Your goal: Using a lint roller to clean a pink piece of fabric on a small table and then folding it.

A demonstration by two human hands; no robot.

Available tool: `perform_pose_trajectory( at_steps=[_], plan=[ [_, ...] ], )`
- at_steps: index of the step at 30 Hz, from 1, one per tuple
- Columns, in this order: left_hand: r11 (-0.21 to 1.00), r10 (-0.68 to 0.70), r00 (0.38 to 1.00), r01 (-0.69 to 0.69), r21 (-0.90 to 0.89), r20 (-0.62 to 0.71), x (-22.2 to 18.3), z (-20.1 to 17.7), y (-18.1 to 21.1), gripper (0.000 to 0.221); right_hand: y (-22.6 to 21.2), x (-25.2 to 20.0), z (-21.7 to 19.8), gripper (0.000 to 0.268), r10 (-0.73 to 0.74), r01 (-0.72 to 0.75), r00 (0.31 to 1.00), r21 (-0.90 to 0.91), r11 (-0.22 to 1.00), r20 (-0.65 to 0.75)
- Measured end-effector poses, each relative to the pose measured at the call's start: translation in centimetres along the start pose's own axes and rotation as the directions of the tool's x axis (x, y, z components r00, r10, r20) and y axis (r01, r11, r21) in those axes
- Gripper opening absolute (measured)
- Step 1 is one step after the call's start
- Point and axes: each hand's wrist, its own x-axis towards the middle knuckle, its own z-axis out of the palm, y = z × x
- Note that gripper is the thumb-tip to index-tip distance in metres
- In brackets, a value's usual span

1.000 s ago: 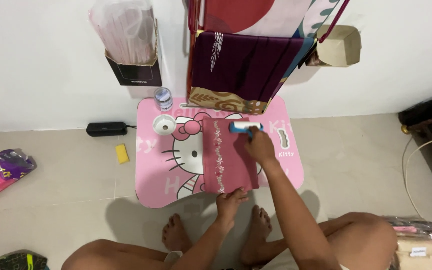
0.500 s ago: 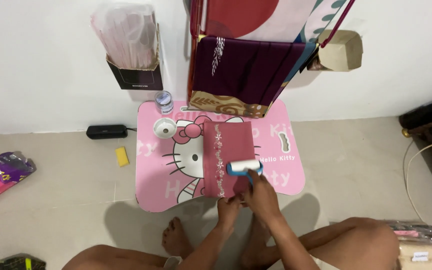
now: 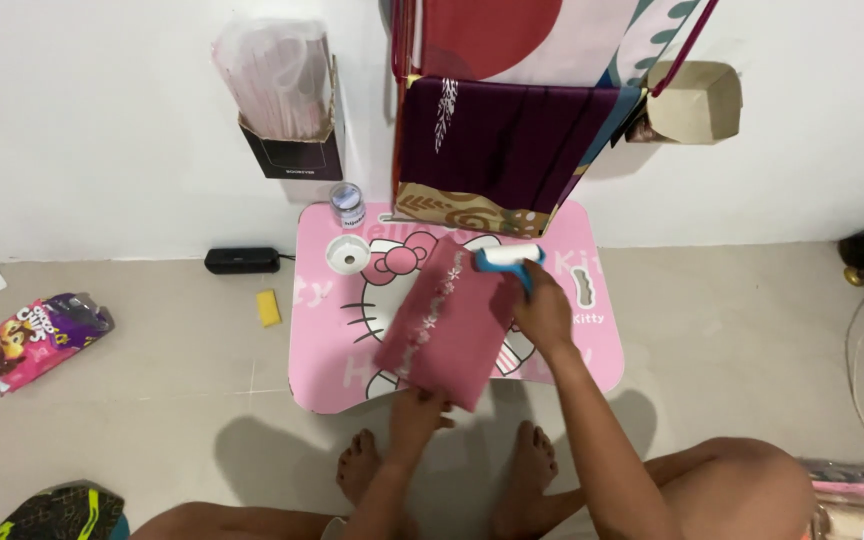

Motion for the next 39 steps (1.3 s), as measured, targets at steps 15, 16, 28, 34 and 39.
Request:
perform_pose_trajectory(
  at_steps=[15, 16, 28, 34, 39],
  plan=[
    [0.016, 0.981, 0.183, -0.399, 0.917, 0.063, 6.5, -6.7, 0.9, 0.05, 5.2, -6.7, -13.0, 0.037, -0.012, 0.101, 0.965, 0.328, 0.939, -0.262],
    [-0.116, 0.971, 0.158, -0.337, 0.934, 0.177, 6.7, -5.6, 0.0, 0.053, 4.0, -6.4, -14.6, 0.034, 0.013, 0.117, 0.954, 0.409, 0.905, -0.3],
    [-0.44, 0.847, 0.13, -0.371, 0.818, 0.515, 8.5, 2.5, -5.7, 0.095, 3.7, 9.5, -21.2, 0.035, -0.063, 0.276, 0.759, 0.232, 0.933, -0.648],
    [-0.433, 0.835, 0.149, -0.417, 0.799, 0.53, 8.1, 2.4, -6.2, 0.093, 6.0, 11.8, -19.1, 0.035, -0.148, 0.311, 0.749, 0.145, 0.939, -0.646],
    [-0.388, 0.755, 0.252, -0.573, 0.722, 0.606, 6.4, 1.6, -5.6, 0.086, 9.4, 12.8, -18.8, 0.034, -0.262, 0.355, 0.722, 0.018, 0.935, -0.641]
  ],
)
